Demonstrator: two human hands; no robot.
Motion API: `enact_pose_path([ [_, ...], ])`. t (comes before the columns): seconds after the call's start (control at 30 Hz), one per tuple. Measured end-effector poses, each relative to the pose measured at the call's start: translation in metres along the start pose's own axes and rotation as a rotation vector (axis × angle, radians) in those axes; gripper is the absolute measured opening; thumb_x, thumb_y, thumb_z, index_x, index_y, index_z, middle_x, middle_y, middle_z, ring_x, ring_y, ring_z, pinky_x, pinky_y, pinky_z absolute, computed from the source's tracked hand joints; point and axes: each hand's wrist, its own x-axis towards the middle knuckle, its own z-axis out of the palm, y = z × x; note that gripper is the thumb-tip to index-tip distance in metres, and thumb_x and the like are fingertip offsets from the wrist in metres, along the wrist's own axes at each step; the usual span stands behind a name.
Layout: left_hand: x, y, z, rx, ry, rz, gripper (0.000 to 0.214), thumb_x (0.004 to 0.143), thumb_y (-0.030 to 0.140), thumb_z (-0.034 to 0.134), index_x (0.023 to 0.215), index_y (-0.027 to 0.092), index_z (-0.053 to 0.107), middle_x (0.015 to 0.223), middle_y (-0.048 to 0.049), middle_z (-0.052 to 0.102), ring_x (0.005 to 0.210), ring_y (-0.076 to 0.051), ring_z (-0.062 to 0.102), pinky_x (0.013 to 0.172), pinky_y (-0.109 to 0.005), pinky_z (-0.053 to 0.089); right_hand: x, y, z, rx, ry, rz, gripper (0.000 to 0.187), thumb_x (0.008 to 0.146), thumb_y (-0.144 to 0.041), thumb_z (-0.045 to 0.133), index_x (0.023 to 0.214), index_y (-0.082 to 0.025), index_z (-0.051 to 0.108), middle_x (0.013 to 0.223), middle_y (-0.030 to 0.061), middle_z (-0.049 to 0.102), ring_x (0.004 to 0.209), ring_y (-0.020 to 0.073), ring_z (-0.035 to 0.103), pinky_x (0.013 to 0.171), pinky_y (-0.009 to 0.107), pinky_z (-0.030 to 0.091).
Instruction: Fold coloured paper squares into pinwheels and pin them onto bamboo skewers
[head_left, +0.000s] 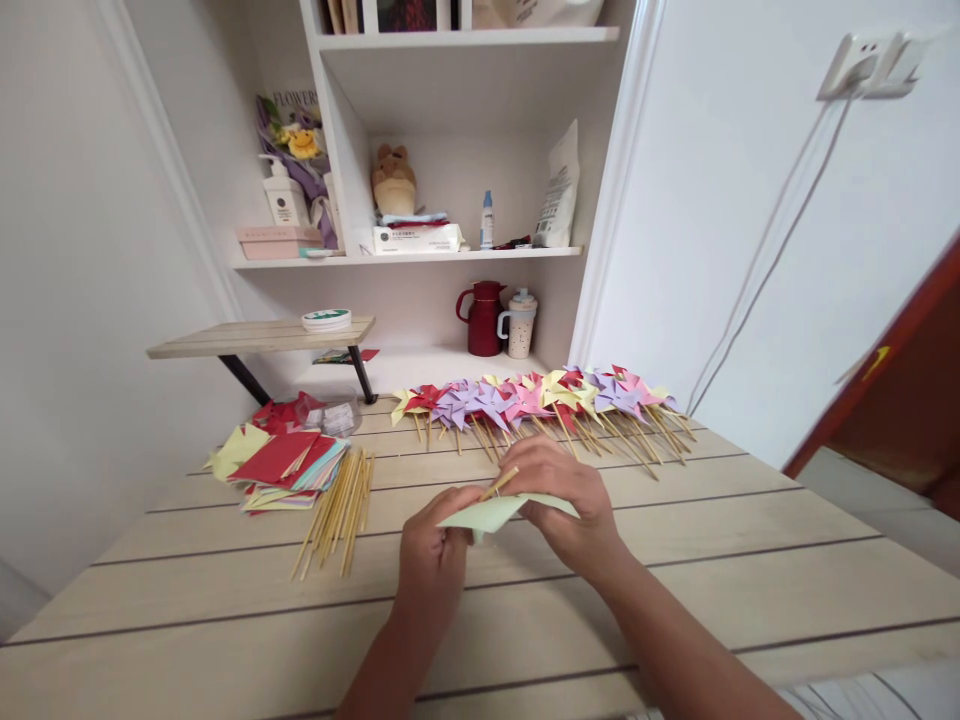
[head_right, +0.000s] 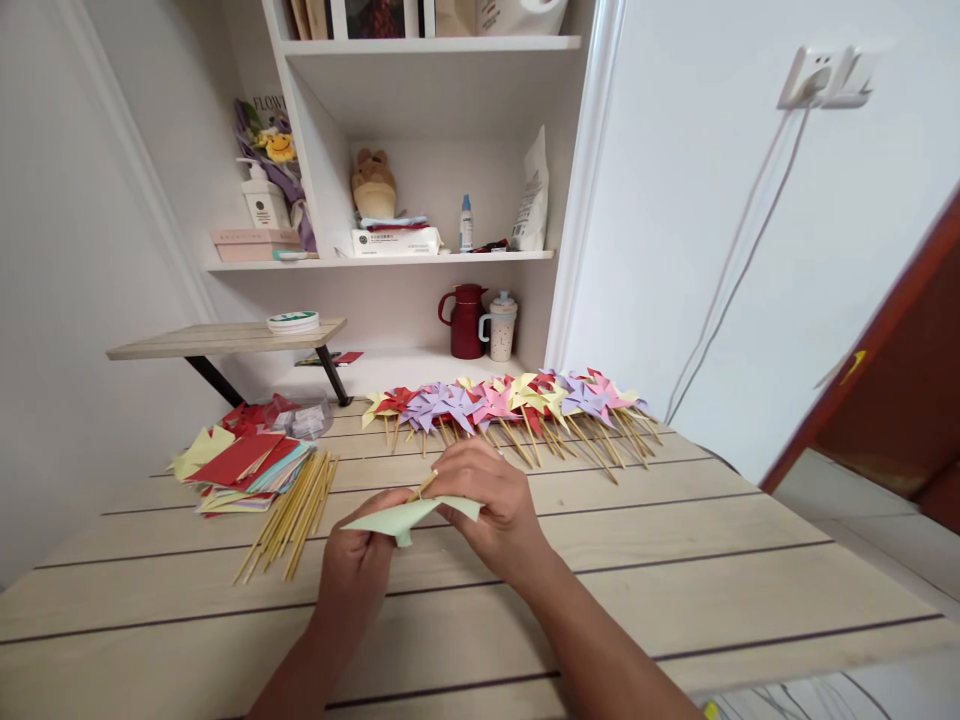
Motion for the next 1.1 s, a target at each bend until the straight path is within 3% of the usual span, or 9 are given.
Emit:
enact_pose_path([
  [0.47, -0.0019, 0.0078, 0.004, 0.003, 0.01, -0.002, 0.025, 0.085, 0.029, 0.053, 0.085, 0.02, 0.077, 0.069, -0.0016, 0.068, 0.06, -0.016, 0.054, 0.059, -0.025, 0.04, -0.0019, 0.0024, 0.0014, 0.043, -0.026, 0.024, 0.007, 0.09, -0.026, 0.069, 0.092, -0.024, 0.075, 0.08, 0.0054, 0.073, 0.084, 0.0225, 0.066, 0.075, 0.041, 0.055],
  [0.7, -0.0016, 0.0002, 0.0013, -0.014, -0.003, 0.003, 0.026, 0.085, 0.032, 0.055, 0.087, 0.02, 0.077, 0.065, -0.0018, 0.065, 0.056, -0.016, 0.05, 0.063, -0.027, 0.043, -0.0031, 0.0036, 0.0019, 0.066, -0.039, 0.022, 0.008, 0.088, -0.02, 0.069, 0.094, -0.023, 0.074, 0.081, 0.0044, 0.074, 0.086, 0.0222, 0.066, 0.08, 0.042, 0.055],
  [0.9, 0.0004, -0.001, -0.0024, 0.004, -0.052, 0.081, 0.026, 0.086, 0.029, 0.053, 0.09, 0.02, 0.078, 0.08, -0.0066, 0.073, 0.07, -0.02, 0.061, 0.072, -0.03, 0.047, -0.008, 0.0074, 0.0016, 0.063, -0.042, 0.052, 0.007, 0.09, -0.022, 0.068, 0.094, -0.023, 0.074, 0.084, 0.0063, 0.073, 0.088, 0.0232, 0.067, 0.081, 0.043, 0.056],
  [1.1, -0.0018, 0.0021, 0.0, 0.011, -0.021, 0.023, 0.027, 0.085, 0.031, 0.052, 0.09, 0.021, 0.078, 0.068, -0.0027, 0.066, 0.057, -0.016, 0.051, 0.059, -0.026, 0.041, -0.0017, 0.002, 0.0016, 0.037, -0.027, 0.007, 0.008, 0.091, -0.027, 0.066, 0.092, -0.024, 0.074, 0.08, 0.0057, 0.073, 0.083, 0.0226, 0.068, 0.077, 0.042, 0.057],
])
